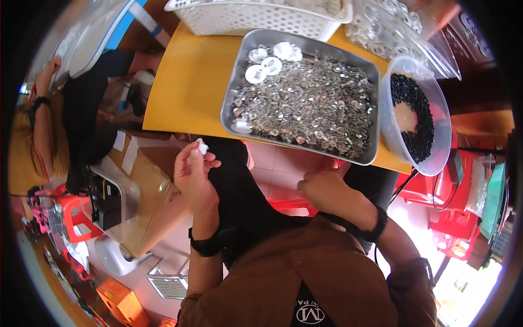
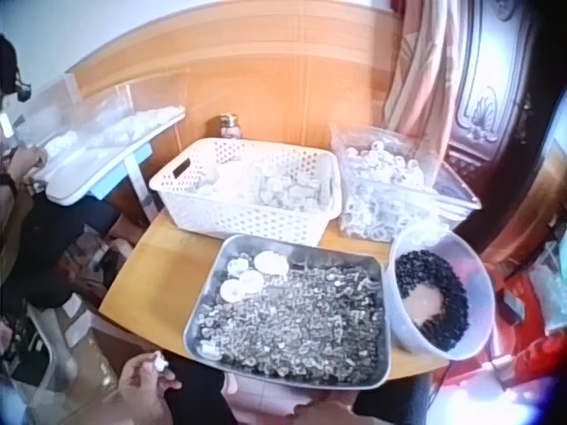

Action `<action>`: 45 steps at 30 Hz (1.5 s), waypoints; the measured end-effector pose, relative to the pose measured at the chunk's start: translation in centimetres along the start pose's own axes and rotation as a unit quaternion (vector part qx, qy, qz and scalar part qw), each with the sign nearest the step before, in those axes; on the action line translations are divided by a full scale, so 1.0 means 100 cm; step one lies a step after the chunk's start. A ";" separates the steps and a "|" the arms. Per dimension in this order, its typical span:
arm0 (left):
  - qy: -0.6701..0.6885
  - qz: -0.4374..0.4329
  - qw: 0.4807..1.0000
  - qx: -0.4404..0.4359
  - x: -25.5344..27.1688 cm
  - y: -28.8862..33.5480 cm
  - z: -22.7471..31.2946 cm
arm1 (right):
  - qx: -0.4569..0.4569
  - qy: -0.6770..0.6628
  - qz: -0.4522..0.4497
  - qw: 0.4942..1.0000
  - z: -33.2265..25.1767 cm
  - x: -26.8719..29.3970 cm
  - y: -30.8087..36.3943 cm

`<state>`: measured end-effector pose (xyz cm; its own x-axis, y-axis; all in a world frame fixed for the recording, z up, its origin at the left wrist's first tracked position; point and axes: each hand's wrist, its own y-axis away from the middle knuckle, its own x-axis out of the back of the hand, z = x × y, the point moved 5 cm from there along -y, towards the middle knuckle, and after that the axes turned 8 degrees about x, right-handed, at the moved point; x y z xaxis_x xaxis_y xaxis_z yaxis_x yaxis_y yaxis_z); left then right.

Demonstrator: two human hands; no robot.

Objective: Assembling small white plastic components by manually inserting black beads into them.

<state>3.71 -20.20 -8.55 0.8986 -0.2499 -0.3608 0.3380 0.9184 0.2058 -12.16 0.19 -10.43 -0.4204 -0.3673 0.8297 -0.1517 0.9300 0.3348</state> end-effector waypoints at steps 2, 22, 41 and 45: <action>-0.063 0.010 0.997 -0.042 0.005 0.003 0.001 | 0.007 -0.015 -0.055 0.998 0.003 -0.012 -0.024; -0.550 0.090 0.821 -0.126 0.063 0.014 0.019 | 0.037 -0.069 0.079 0.994 0.119 -0.157 -0.162; -0.547 -0.010 0.825 -0.145 0.059 0.010 0.018 | -0.059 0.039 0.194 0.979 0.120 -0.173 -0.254; -0.514 -0.001 0.846 -0.143 0.066 0.010 0.016 | -0.050 0.081 0.204 0.974 0.119 -0.166 -0.266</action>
<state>10.44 -21.43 -9.31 0.7169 -0.2518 0.6501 0.3906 0.9175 -0.0754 -11.78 -18.27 -38.38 -0.2790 0.0269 0.9599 0.0892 0.9960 -0.0020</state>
